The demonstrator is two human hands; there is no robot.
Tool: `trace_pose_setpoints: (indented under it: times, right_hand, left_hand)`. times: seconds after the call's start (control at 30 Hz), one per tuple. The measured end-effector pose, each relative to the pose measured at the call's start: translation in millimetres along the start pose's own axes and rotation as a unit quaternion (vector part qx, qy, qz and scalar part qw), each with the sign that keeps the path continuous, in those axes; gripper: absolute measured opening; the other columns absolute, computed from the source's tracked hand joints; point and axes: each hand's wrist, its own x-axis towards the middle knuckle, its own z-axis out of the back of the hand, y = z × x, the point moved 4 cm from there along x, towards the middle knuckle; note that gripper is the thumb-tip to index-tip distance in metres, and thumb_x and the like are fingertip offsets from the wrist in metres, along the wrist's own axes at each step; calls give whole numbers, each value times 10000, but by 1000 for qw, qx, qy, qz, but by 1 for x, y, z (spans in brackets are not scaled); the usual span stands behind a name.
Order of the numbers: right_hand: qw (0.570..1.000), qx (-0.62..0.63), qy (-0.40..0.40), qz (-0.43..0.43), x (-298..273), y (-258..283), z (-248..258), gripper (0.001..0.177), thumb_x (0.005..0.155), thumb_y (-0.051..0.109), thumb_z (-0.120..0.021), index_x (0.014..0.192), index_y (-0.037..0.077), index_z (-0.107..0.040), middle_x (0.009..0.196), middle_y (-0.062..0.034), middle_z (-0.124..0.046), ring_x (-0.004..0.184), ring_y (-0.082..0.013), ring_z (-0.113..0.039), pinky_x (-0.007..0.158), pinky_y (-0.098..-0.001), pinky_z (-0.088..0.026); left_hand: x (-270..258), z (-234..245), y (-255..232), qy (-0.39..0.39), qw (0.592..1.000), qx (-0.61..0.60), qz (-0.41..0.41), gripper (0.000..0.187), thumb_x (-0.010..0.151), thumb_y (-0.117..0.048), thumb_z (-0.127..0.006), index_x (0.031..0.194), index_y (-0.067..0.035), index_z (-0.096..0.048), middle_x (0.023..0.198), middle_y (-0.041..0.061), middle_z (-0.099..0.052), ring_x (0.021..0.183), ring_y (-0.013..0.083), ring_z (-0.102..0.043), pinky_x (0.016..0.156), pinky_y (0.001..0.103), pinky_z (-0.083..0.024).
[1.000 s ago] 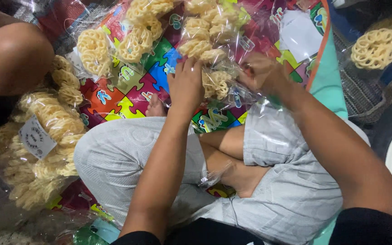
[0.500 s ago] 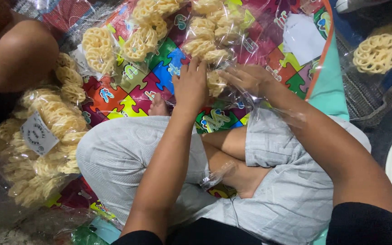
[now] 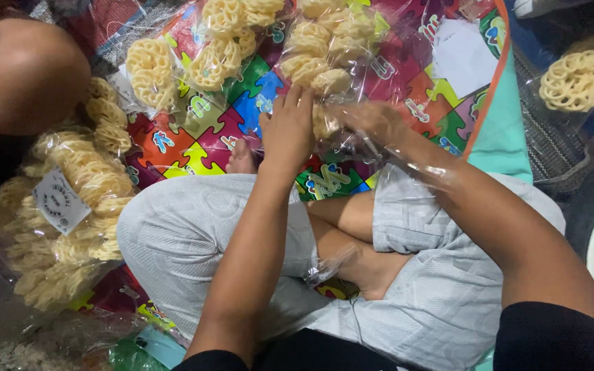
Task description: Packing individual crackers into plastic bags while sitting on the floor.
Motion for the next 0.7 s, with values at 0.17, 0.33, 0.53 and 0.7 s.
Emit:
trace_pose_setpoints:
  times: [0.17, 0.33, 0.53, 0.7]
  right_hand:
    - [985, 55, -161, 14, -25, -40, -53, 324, 1063, 275, -600, 1328, 121, -703, 1194, -106, -753, 1235, -254, -673, 1100, -375, -466]
    - [902, 404, -81, -130, -2, 5, 13, 366, 1105, 314, -487, 1416, 146, -578, 1364, -66, -634, 1336, -210, -541, 1197, -388, -332]
    - [961, 234, -150, 3, -23, -22, -7, 559, 902, 359, -737, 1397, 117, -640, 1153, -87, -717, 1117, -226, -658, 1018, -364, -513]
    - [979, 141, -140, -42, -22, -36, -39, 579, 902, 399, -811, 1431, 236, -644, 1092, -130, -746, 1030, -325, -708, 936, -444, -548]
  left_hand:
    - [-28, 35, -18, -141, 984, 27, -101, 477, 698, -3, -665, 1135, -137, -528, 1173, 71, -472, 1200, 331, -470, 926, 518, -440]
    - [-34, 4, -22, -251, 951, 72, -167, 247, 739, -111, -733, 914, -182, -573, 938, 50, -503, 996, 306, -555, 820, 482, -433]
    - [-41, -2, -46, -320, 920, 146, -173, 165, 805, -152, -713, 900, -174, -579, 823, 45, -502, 845, 260, -553, 743, 412, -424]
    - [-40, -9, -47, -347, 910, 129, -183, 138, 819, -142, -701, 820, -170, -566, 772, 40, -513, 796, 246, -571, 734, 390, -443]
